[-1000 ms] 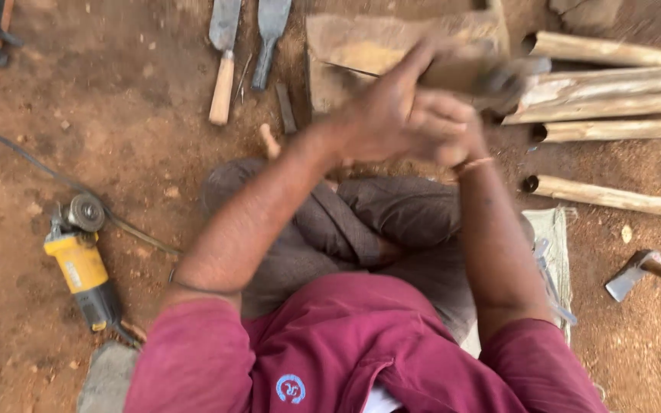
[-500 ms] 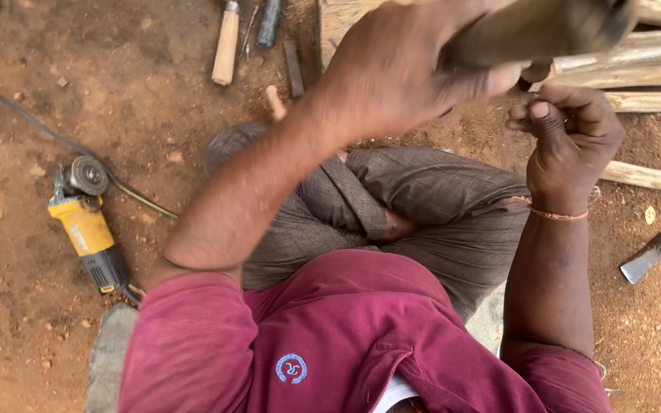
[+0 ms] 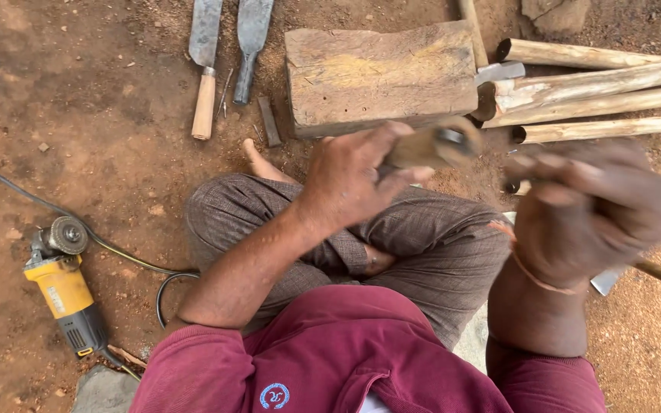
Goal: The recorder is sharpening various metal blades and tools using an angle grinder and files.
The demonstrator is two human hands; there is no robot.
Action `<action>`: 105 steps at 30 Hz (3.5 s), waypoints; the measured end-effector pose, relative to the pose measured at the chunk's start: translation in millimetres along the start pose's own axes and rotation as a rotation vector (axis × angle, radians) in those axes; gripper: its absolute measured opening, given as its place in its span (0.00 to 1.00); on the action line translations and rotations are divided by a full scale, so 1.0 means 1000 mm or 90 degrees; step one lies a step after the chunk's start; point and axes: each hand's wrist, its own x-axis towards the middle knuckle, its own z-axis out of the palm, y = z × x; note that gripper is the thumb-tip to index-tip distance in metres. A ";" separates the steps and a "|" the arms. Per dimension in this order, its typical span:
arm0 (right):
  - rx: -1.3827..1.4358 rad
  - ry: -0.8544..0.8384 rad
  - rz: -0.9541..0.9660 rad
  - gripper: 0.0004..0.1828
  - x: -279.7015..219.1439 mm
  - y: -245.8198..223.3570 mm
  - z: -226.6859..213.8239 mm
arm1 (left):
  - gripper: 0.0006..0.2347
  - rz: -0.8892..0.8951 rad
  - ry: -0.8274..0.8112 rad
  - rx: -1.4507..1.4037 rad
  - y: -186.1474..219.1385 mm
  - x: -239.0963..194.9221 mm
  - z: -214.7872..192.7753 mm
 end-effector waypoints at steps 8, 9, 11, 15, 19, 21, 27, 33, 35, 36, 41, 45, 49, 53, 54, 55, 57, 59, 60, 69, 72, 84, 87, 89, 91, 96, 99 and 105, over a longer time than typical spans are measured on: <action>0.005 -0.040 0.162 0.06 -0.041 0.059 0.017 | 0.18 -0.042 0.032 -0.006 -0.064 -0.024 0.047; -0.001 -0.030 0.183 0.07 -0.043 0.062 0.020 | 0.20 -0.047 0.029 -0.007 -0.060 -0.022 0.043; 0.006 -0.021 0.198 0.07 -0.044 0.063 0.023 | 0.20 -0.063 0.013 -0.010 -0.059 -0.019 0.036; -0.024 -0.015 0.193 0.06 -0.049 0.069 0.021 | 0.21 -0.088 -0.023 -0.008 -0.058 -0.017 0.030; -0.058 -0.070 0.163 0.06 -0.036 0.061 0.031 | 0.21 -0.079 0.005 -0.008 -0.057 -0.014 0.027; -0.168 -0.080 0.153 0.06 -0.032 0.057 0.034 | 0.20 -0.093 -0.018 -0.003 -0.058 -0.014 0.026; -0.388 -0.167 -0.078 0.05 -0.030 0.078 0.019 | 0.20 -0.067 0.004 0.007 -0.064 -0.014 0.034; -0.522 -0.196 -0.029 0.08 -0.018 0.062 0.034 | 0.20 -0.176 -0.093 0.094 -0.074 0.007 0.033; -0.428 -0.162 -0.008 0.06 -0.015 0.079 0.029 | 0.19 -0.113 -0.028 0.079 -0.085 0.012 0.044; -0.333 -0.126 0.018 0.03 -0.014 0.087 0.027 | 0.20 -0.052 0.034 0.064 -0.091 0.014 0.050; -0.358 -0.147 -0.011 0.04 -0.004 0.080 0.044 | 0.22 0.091 0.167 -0.296 -0.054 0.039 0.036; -0.413 -0.151 -0.042 0.03 -0.006 0.084 0.053 | 0.19 0.181 0.283 -0.361 -0.046 0.047 0.038; -0.374 -0.135 -0.080 0.03 -0.015 0.108 0.045 | 0.11 0.208 0.337 -0.278 -0.076 0.066 0.056; -0.334 -0.122 -0.022 0.04 -0.025 0.126 0.026 | 0.08 0.253 0.438 -0.126 -0.078 0.078 0.045; -0.304 -0.113 0.008 0.05 -0.028 0.132 0.017 | 0.07 0.251 0.464 -0.111 -0.078 0.083 0.044; -0.294 -0.119 0.012 0.05 -0.030 0.136 0.023 | 0.07 0.241 0.468 -0.104 -0.079 0.086 0.047; -0.226 -0.081 -0.027 0.04 -0.034 0.143 0.031 | 0.08 0.254 0.506 -0.156 -0.081 0.095 0.055; -0.253 -0.029 -0.035 0.04 -0.084 0.152 0.030 | 0.07 0.227 0.523 -0.139 -0.087 0.094 0.055; -0.284 0.028 -0.048 0.05 -0.108 0.156 0.028 | 0.07 0.207 0.538 -0.125 -0.089 0.094 0.055; -0.462 -0.660 0.601 0.23 -0.178 0.281 0.232 | 0.14 0.111 0.517 -0.259 -0.091 0.076 0.023; -0.610 -0.760 0.711 0.39 -0.137 0.292 0.290 | 0.05 0.125 0.539 -0.223 -0.097 0.084 0.031; -0.616 -0.674 0.630 0.36 -0.272 0.442 0.253 | 0.03 0.032 0.462 -0.271 -0.093 0.065 -0.022; -0.346 -0.349 0.835 0.21 -0.219 0.359 0.256 | 0.03 0.017 0.438 -0.297 -0.095 0.060 -0.032; -0.225 -0.232 0.931 0.22 -0.189 0.291 0.244 | 0.02 0.032 0.438 -0.266 -0.103 0.068 -0.028; -0.091 -0.123 1.002 0.25 -0.174 0.232 0.211 | 0.02 0.047 0.447 -0.230 -0.105 0.077 -0.028; 0.399 -0.044 0.978 0.25 -0.125 0.069 0.084 | 0.04 -0.040 0.380 -0.199 -0.100 0.090 -0.020; 0.610 0.031 0.616 0.18 -0.135 0.038 0.009 | 0.05 -0.019 0.396 -0.204 -0.098 0.098 -0.007; -0.670 -0.248 -0.002 0.24 -0.025 0.018 -0.032 | 0.05 0.057 0.389 -0.123 -0.069 0.105 0.040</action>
